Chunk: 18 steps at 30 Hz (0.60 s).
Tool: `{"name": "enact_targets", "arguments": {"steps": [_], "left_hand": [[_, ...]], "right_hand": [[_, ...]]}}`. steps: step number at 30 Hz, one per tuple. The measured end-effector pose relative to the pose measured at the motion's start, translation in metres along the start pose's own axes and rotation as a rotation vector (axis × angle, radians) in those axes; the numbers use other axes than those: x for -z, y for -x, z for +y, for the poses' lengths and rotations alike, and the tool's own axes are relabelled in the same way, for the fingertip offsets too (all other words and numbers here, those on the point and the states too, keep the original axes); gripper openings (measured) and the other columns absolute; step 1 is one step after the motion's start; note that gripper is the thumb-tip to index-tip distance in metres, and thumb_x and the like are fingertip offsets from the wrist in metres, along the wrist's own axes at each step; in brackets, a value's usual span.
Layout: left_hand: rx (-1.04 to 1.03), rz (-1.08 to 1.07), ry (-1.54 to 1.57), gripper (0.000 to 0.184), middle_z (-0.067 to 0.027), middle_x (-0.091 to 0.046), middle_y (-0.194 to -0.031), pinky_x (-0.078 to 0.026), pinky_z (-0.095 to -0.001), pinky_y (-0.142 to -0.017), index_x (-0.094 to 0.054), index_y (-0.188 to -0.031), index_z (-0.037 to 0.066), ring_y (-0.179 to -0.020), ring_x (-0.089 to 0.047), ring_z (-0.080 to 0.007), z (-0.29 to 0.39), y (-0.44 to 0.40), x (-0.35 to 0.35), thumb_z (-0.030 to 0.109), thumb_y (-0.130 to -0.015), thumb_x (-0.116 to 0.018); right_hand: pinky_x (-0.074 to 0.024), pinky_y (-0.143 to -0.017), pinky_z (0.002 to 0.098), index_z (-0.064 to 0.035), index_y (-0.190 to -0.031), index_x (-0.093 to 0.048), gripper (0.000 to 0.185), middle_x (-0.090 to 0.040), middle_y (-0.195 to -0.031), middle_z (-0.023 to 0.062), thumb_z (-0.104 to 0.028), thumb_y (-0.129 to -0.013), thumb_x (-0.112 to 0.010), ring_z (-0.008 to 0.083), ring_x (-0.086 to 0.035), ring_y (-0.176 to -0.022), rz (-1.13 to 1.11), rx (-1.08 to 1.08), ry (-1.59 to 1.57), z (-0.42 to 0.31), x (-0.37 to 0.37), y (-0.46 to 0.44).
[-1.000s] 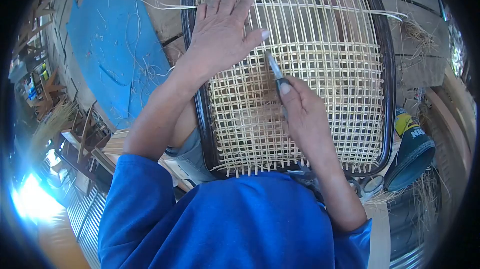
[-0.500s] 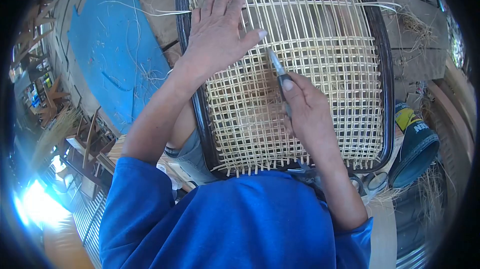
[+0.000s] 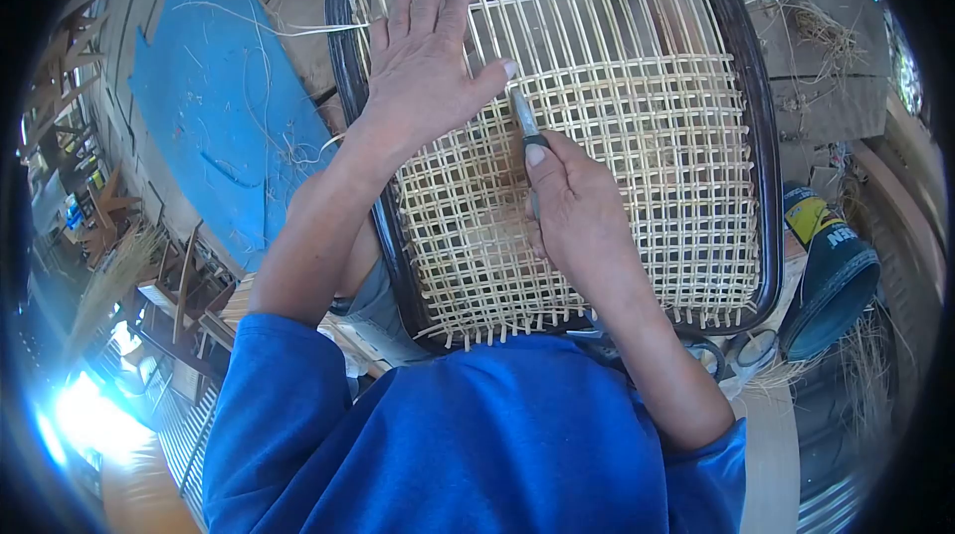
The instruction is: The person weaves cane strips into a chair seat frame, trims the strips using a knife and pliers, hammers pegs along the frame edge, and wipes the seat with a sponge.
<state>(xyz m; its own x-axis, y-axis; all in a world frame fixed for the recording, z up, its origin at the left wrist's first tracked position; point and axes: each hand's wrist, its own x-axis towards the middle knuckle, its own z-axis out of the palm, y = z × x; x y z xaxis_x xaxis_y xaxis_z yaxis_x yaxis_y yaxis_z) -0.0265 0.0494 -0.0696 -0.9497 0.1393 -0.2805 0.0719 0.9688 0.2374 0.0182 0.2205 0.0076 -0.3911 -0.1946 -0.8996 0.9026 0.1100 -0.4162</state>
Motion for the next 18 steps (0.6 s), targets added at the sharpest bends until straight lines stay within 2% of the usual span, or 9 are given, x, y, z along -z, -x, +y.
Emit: {"name": "enact_targets", "arguments": {"steps": [2, 5, 8, 11, 13, 15, 18], "left_hand": [[0.008, -0.010, -0.003, 0.079, -0.0206, -0.027, -0.145, -0.013, -0.0529, -0.111, -0.031, -0.141, 0.006, -0.136, -0.019, -0.0433, 0.002, -0.001, 0.001, 0.048, -0.080, -0.057], [0.006, 0.016, -0.004, 0.079, -0.0210, -0.027, -0.145, -0.012, -0.0534, -0.111, -0.032, -0.141, 0.006, -0.136, -0.018, -0.0434, 0.000, -0.001, -0.004, 0.048, -0.079, -0.058], [0.024, -0.053, 0.031, 0.078, -0.0213, -0.027, -0.145, -0.012, -0.0535, -0.111, -0.032, -0.141, 0.005, -0.136, -0.018, -0.0433, 0.001, -0.004, 0.006, 0.048, -0.080, -0.057], [-0.005, 0.065, -0.016, 0.077, -0.0216, -0.027, -0.145, -0.012, -0.0540, -0.111, -0.032, -0.141, 0.005, -0.136, -0.018, -0.0432, 0.018, -0.007, 0.004, 0.049, -0.081, -0.056], [-0.008, 0.036, 0.036, 0.076, -0.0214, -0.027, -0.146, -0.013, -0.0549, -0.110, -0.034, -0.140, 0.005, -0.136, -0.018, -0.0433, 0.024, -0.009, 0.000, 0.050, -0.082, -0.056], [-0.010, 0.033, 0.052, 0.076, -0.0211, -0.027, -0.146, -0.014, -0.0560, -0.110, -0.035, -0.139, 0.005, -0.136, -0.019, -0.0435, 0.025, -0.010, -0.004, 0.050, -0.082, -0.056], [-0.005, 0.033, 0.025, 0.076, -0.0203, -0.027, -0.146, -0.016, -0.0553, -0.109, -0.035, -0.139, 0.005, -0.135, -0.020, -0.0432, 0.025, -0.009, -0.009, 0.050, -0.082, -0.056]], "right_hand": [[-0.0358, -0.040, 0.0244, -0.0006, -0.118, -0.053, 0.032, -0.044, -0.061, 0.0009, -0.024, -0.099, -0.044, 0.0075, -0.041, -0.046, -0.012, 0.019, -0.013, 0.004, 0.001, -0.002], [-0.0353, -0.040, 0.0240, -0.0010, -0.117, -0.054, 0.031, -0.045, -0.061, 0.0008, -0.024, -0.098, -0.044, 0.0072, -0.040, -0.045, 0.053, 0.293, 0.224, 0.022, 0.009, -0.011], [-0.0338, -0.039, 0.0226, -0.0001, -0.116, -0.054, 0.032, -0.044, -0.061, -0.0004, -0.025, -0.098, -0.045, 0.0061, -0.038, -0.044, 0.107, 0.185, 0.117, 0.023, 0.015, -0.003], [-0.0323, -0.038, 0.0216, 0.0014, -0.116, -0.054, 0.033, -0.044, -0.060, -0.0014, -0.025, -0.098, -0.046, 0.0055, -0.037, -0.044, 0.090, 0.119, -0.003, 0.015, 0.026, 0.006], [-0.0318, -0.038, 0.0217, 0.0025, -0.114, -0.054, 0.032, -0.043, -0.060, -0.0019, -0.024, -0.098, -0.047, 0.0055, -0.037, -0.044, 0.111, 0.093, 0.001, 0.013, 0.028, 0.004], [-0.0331, -0.039, 0.0224, 0.0020, -0.113, -0.054, 0.031, -0.044, -0.060, -0.0019, -0.023, -0.097, -0.047, 0.0056, -0.038, -0.045, 0.117, 0.083, 0.009, 0.009, 0.028, 0.003], [-0.0352, -0.043, 0.0235, 0.0012, -0.113, -0.055, 0.029, -0.046, -0.060, -0.0017, -0.021, -0.096, -0.048, 0.0058, -0.041, -0.048, 0.126, 0.191, 0.142, 0.020, 0.021, -0.006]]}}
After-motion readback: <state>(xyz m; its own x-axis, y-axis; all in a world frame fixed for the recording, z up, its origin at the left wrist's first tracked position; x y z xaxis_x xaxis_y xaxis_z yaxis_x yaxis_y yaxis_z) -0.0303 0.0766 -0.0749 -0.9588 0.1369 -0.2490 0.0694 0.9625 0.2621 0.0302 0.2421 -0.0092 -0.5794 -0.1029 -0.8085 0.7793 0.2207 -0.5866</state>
